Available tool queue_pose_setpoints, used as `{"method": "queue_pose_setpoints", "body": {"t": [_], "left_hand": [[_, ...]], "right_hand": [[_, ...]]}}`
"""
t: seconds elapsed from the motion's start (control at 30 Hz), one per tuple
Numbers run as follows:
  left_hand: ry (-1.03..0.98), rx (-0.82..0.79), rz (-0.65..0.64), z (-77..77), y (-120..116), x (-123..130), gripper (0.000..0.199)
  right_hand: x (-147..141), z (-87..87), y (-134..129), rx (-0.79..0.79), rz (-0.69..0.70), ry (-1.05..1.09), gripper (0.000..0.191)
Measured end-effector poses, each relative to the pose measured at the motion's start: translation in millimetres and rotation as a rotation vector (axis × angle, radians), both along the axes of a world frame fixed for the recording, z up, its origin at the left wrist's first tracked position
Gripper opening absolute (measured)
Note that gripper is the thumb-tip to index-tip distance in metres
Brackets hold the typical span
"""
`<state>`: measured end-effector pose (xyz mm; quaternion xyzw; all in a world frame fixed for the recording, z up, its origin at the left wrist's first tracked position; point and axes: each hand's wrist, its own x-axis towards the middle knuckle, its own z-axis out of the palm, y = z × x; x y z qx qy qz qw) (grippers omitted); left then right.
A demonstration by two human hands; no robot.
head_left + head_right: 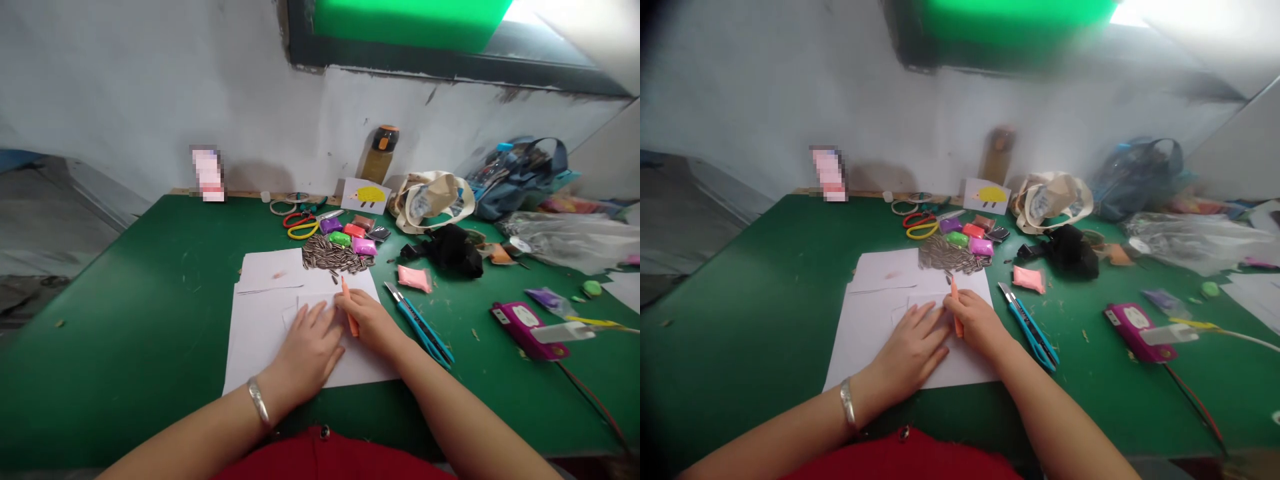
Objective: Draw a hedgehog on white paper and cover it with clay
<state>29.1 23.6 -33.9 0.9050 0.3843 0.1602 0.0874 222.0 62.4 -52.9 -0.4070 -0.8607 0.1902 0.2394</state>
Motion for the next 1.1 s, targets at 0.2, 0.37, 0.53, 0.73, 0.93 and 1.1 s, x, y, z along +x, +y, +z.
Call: {"method": "queue_pose_setpoints", "body": {"t": [0.2, 0.37, 0.53, 0.73, 0.93, 1.1], "left_hand": [[0.148, 0.015, 0.105, -13.8, 2, -31, 0.059], [0.215, 0.023, 0.169, -15.1, 15, -52, 0.071], [0.228, 0.075, 0.213, -5.5, 30, -63, 0.060], [0.161, 0.056, 0.031, -3.9, 16, -38, 0.060], [0.207, 0.020, 0.025, -19.0, 6, -22, 0.052], [0.202, 0.031, 0.047, -18.8, 3, -24, 0.047]], "right_hand": [[0, 2.6, 1, -0.043, -0.014, 0.039, 0.051], [2, 3.6, 0, -0.052, 0.003, 0.049, 0.051], [4, 4.4, 0, -0.087, -0.001, 0.098, 0.046], [1, 3.0, -1, -0.103, 0.043, 0.067, 0.035], [4, -1.9, 1, -0.110, -0.018, 0.143, 0.045], [2, -6.0, 2, -0.052, -0.038, 0.093, 0.050]]}}
